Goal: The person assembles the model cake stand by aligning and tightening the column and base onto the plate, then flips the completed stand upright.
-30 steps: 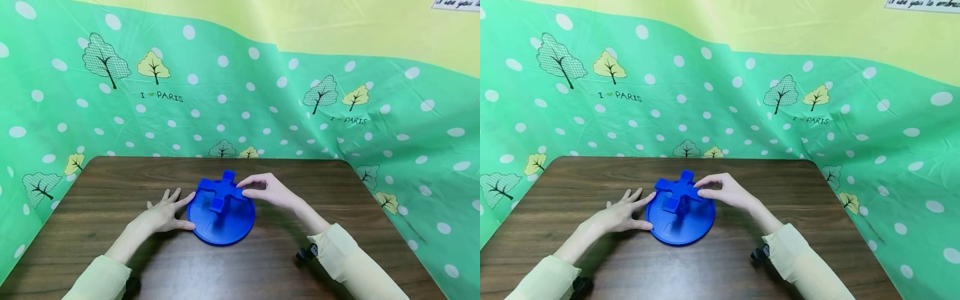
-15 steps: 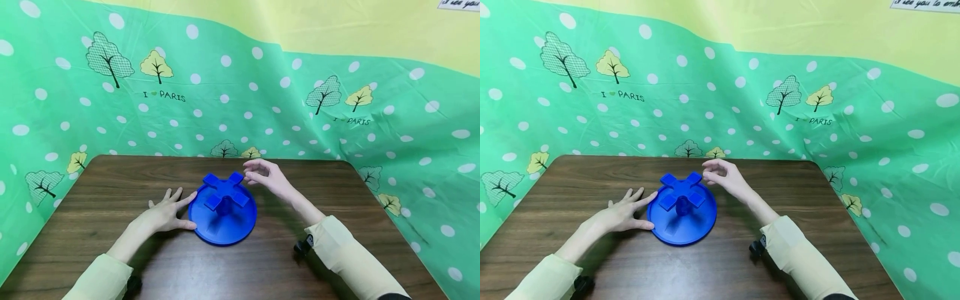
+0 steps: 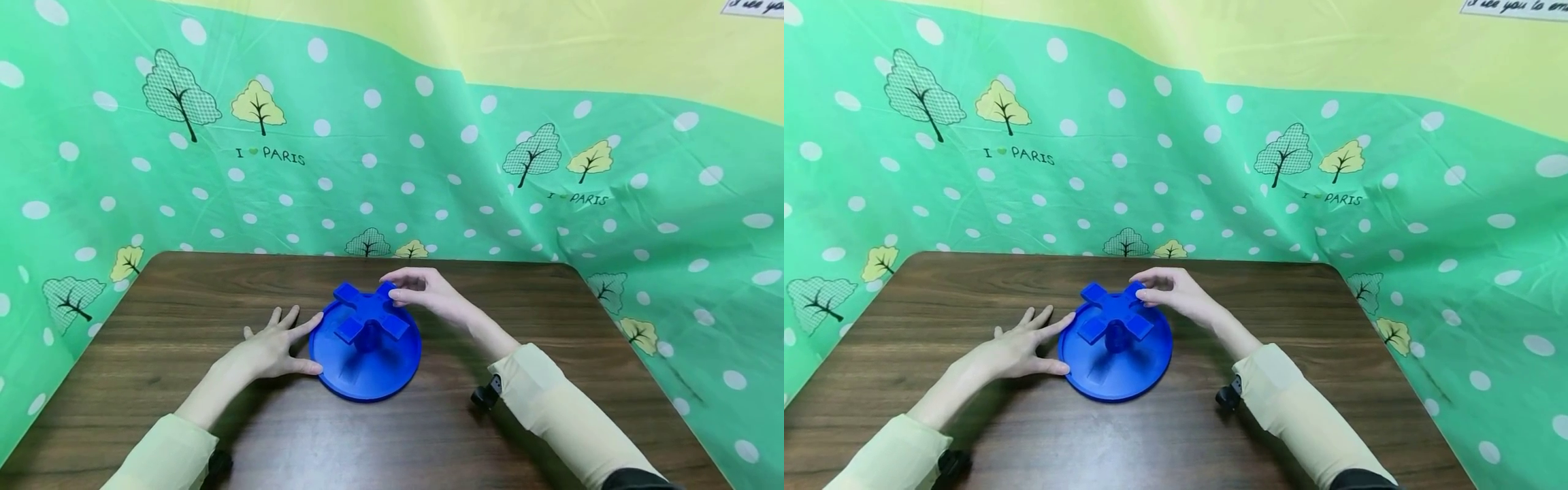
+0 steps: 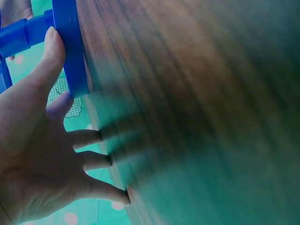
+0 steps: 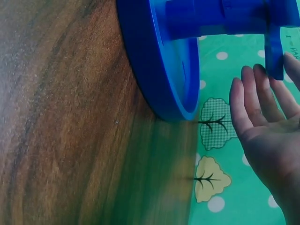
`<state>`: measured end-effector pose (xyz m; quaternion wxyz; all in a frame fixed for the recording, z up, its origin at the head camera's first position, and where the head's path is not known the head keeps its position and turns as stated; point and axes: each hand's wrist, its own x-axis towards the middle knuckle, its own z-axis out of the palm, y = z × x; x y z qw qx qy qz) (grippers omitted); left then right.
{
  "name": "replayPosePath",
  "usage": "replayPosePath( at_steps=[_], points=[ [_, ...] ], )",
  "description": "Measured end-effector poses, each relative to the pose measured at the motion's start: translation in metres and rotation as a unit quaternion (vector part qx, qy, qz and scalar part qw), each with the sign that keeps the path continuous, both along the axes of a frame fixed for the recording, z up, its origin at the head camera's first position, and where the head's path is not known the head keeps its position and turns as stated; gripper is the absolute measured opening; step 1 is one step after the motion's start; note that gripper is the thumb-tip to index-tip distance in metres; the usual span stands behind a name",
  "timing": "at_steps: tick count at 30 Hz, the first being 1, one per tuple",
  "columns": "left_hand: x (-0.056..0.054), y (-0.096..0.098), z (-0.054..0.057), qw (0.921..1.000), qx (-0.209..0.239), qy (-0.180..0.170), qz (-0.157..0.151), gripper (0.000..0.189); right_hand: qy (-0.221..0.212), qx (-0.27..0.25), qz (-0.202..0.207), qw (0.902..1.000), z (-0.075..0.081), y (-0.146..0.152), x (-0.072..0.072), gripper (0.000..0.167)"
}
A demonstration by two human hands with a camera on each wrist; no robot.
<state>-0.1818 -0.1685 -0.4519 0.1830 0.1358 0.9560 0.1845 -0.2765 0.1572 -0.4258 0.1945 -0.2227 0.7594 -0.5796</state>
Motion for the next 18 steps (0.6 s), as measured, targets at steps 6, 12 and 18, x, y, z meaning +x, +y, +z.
replayPosePath(
  at_steps=[6, 12, 18],
  points=[
    [-0.001, 0.0, 0.0, 1.0, 0.0, 0.001, 0.0, 0.101, 0.018, 0.019, -0.006, 0.9996, 0.007, 0.008, 0.006, 0.032],
    [-0.001, -0.001, 0.002, 1.0, 0.001, -0.001, -0.002, 0.1, 0.058, 0.057, -0.001, 0.9967, 0.011, 0.016, 0.011, 0.029],
    [-0.001, 0.0, 0.0, 1.0, -0.001, -0.001, -0.002, 0.101, 0.091, 0.091, 0.021, 0.9914, 0.012, 0.022, 0.019, 0.028]
  ],
)
